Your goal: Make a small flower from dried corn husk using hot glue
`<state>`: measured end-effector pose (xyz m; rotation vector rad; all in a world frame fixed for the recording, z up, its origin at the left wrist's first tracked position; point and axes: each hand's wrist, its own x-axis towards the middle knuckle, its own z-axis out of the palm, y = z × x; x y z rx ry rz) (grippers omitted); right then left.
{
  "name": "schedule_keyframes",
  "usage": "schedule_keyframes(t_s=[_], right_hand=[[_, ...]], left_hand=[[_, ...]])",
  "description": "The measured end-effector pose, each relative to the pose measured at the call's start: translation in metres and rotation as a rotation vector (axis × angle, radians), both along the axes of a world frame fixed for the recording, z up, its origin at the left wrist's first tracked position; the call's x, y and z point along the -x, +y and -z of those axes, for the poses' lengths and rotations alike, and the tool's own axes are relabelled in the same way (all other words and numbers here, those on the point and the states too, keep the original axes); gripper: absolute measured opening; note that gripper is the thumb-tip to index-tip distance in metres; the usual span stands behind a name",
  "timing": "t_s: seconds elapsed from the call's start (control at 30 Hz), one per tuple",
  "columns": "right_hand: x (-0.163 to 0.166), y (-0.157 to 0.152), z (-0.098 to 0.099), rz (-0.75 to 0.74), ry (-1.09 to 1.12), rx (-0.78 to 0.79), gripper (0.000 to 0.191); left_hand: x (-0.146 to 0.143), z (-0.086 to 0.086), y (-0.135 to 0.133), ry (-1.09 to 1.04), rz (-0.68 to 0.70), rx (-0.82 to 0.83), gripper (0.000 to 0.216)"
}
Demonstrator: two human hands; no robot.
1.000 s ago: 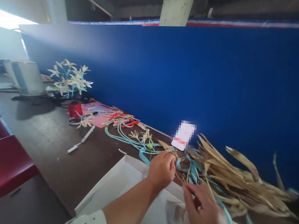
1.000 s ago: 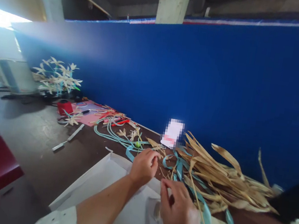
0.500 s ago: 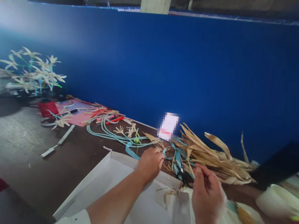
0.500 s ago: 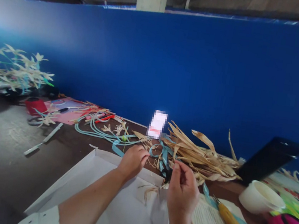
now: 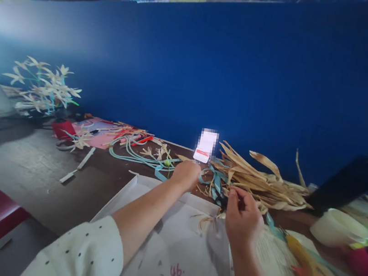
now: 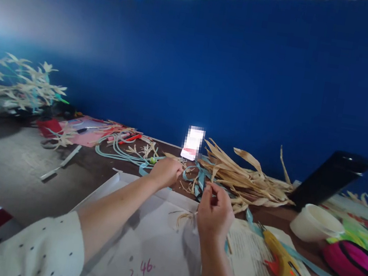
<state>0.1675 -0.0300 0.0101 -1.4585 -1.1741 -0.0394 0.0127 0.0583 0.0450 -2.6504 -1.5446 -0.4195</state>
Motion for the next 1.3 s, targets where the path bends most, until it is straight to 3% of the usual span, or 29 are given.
schedule_keyframes(t_s=[0.17,0.4,0.53,0.8,0.9,1.07,1.2,1.3], right_hand=[[0.002,-0.002,-0.002,-0.003,-0.025,0.023,0.029],[0.002,-0.002,-0.001,-0.01,-0.034,0.003,0.031],[0.001,-0.002,-0.001,-0.01,-0.04,0.0,0.028],[0.0,-0.001,0.002,-0.028,-0.045,0.058,0.031],[-0.001,0.0,0.004,-0.033,-0.037,0.066,0.032],[0.0,0.0,0.004,-0.044,-0.035,0.059,0.032],[-0.001,0.0,0.003,-0.04,-0.054,0.06,0.031],[-0.002,0.001,0.003,-0.049,-0.059,0.062,0.03]], left_hand=[[-0.008,0.009,0.006,0.276,0.368,-0.03,0.02],[-0.013,0.025,0.015,0.305,0.492,-0.136,0.025],[-0.01,0.016,0.016,0.324,0.436,-0.072,0.022],[0.022,-0.016,0.032,0.037,0.052,0.167,0.021],[0.026,-0.013,0.033,0.035,0.058,0.204,0.023],[0.012,0.007,0.032,0.143,0.135,0.274,0.018],[-0.007,0.016,0.04,0.068,0.229,0.254,0.036],[-0.019,0.013,0.047,0.049,0.225,0.265,0.052]])
